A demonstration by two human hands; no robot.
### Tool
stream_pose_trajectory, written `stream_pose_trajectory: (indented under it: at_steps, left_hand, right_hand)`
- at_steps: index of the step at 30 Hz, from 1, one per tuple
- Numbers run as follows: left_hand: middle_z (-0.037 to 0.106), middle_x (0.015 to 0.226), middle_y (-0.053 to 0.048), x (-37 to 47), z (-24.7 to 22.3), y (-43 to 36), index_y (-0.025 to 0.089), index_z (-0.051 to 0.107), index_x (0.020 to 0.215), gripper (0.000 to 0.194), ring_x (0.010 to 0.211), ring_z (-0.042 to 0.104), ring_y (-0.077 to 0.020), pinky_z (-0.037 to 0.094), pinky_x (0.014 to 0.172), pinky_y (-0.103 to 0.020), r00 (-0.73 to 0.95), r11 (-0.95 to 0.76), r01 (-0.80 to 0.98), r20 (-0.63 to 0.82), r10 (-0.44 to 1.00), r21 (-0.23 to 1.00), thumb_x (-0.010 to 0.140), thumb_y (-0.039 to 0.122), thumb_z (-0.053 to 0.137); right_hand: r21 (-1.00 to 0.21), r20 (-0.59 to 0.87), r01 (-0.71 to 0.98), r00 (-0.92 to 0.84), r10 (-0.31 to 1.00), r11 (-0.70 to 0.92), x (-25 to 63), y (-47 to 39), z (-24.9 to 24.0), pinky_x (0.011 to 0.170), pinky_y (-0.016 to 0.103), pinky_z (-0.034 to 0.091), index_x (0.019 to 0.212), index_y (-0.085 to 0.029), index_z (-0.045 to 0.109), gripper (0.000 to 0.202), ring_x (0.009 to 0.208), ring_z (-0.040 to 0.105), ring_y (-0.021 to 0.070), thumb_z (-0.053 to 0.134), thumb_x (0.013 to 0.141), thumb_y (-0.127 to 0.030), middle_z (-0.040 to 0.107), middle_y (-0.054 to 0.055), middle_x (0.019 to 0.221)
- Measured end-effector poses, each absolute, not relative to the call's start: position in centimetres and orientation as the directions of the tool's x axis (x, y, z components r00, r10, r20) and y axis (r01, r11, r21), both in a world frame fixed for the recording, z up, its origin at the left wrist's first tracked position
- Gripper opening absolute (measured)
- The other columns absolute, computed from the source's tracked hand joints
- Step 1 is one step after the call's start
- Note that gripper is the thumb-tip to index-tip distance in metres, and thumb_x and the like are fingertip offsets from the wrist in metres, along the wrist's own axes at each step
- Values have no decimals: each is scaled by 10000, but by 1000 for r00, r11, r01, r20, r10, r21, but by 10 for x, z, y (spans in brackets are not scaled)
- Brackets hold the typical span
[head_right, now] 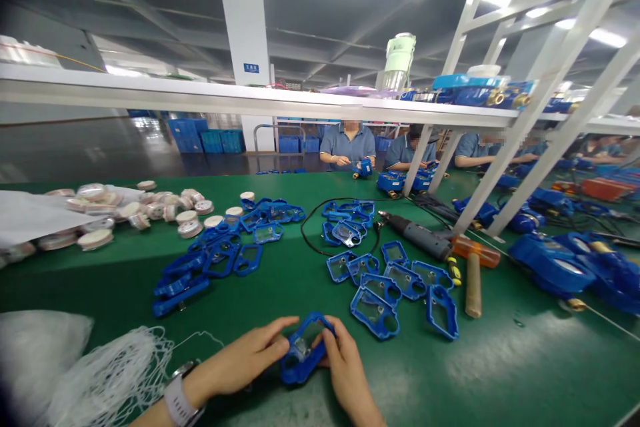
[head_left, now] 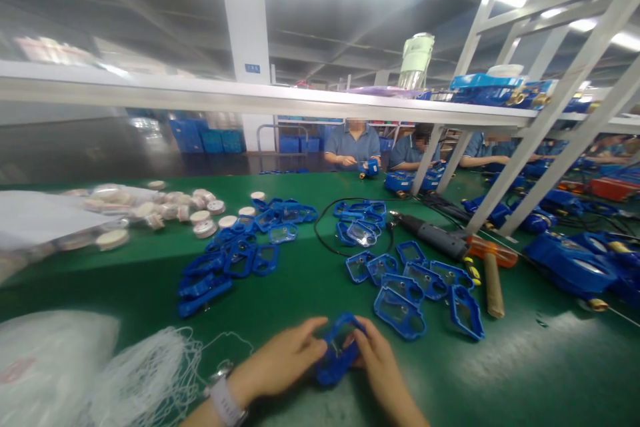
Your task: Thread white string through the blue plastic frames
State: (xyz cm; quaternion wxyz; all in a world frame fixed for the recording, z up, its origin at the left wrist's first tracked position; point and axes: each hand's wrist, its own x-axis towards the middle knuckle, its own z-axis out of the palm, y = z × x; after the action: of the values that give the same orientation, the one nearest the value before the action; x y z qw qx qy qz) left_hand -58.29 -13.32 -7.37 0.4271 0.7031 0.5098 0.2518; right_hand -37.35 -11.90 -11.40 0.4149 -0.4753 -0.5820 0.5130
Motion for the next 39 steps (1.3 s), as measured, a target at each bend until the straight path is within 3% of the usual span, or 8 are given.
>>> stream_pose_trajectory:
  at_steps: [3,7,14,26,29,33,35,39]
  left_hand:
    - [553,1264,-93,-622,-81,-98,224,487,1273,513,1197,464,-281,336,1018,-427,86,-140,880,137,987,454,828,478,496]
    - [456,1309,-231,-666,-97,-54,58,435,1285,505,1235,372,-395,292,984,-575,-46,-22,938,187,981,346,841,297,456]
    - [442,1350,-95,-661,-107,-76,208,547,1195,368,1213,423,-290,319,1024,-442,119,-172,947,200,973,272,841,201,448]
    - [568,855,-46,-627,-87,-200,201,564,799,175,834,518,-219,401,771,-342,297,-274,877,4,955,396,884,231,414]
    - [578,855,-52,-607,-77,-215,191,521,828,180,824,530,-209,399,765,-321,315,-277,806,17,949,523,904,225,362]
    - [590,775,-5,-600,-64,-229,203,506,865,178,715,557,-157,396,670,-246,304,-148,642,-73,950,752,921,255,345]
    - [584,765,14,-607,-59,-232,212,531,879,181,709,549,-144,387,660,-226,282,-73,583,-118,952,809,920,286,371]
    - [504,638,52,-615,-53,-239,211,535,897,216,598,478,-119,356,573,-202,271,48,528,-222,937,848,924,335,360]
  right_hand:
    - [-936,13,336,-256,967,101,-353,-109,-104,540,240,444,1025,-210,607,261,564,553,152,507,830,-351,582,-30,599]
    - [-775,-50,566,-500,865,283,-339,-104,-80,555,208,394,933,-252,697,220,591,535,132,644,721,-278,602,-36,624]
    - [-831,-63,512,-471,880,215,-342,-122,-80,779,277,467,1107,-280,645,434,847,628,207,652,679,-208,701,14,931]
    - [-808,182,478,-351,919,343,-377,-168,-80,1018,433,339,1163,-310,611,466,1143,496,270,654,714,-193,599,43,1218]
    - [-894,125,348,-410,904,282,-404,-187,-80,875,359,472,1242,-294,544,586,922,622,227,674,684,-169,614,55,1201]
    - [-958,5,258,-430,903,128,-419,-204,-86,593,265,500,849,-209,725,159,618,631,178,589,772,-236,716,48,749]
    - [-988,-62,156,-351,934,-7,-414,-207,-89,510,234,471,727,-177,707,205,520,594,150,572,795,-316,685,45,624]
    - [-987,-128,-55,-304,944,-152,-404,-216,-97,474,205,448,1006,-186,664,329,520,560,105,644,739,-378,696,78,885]
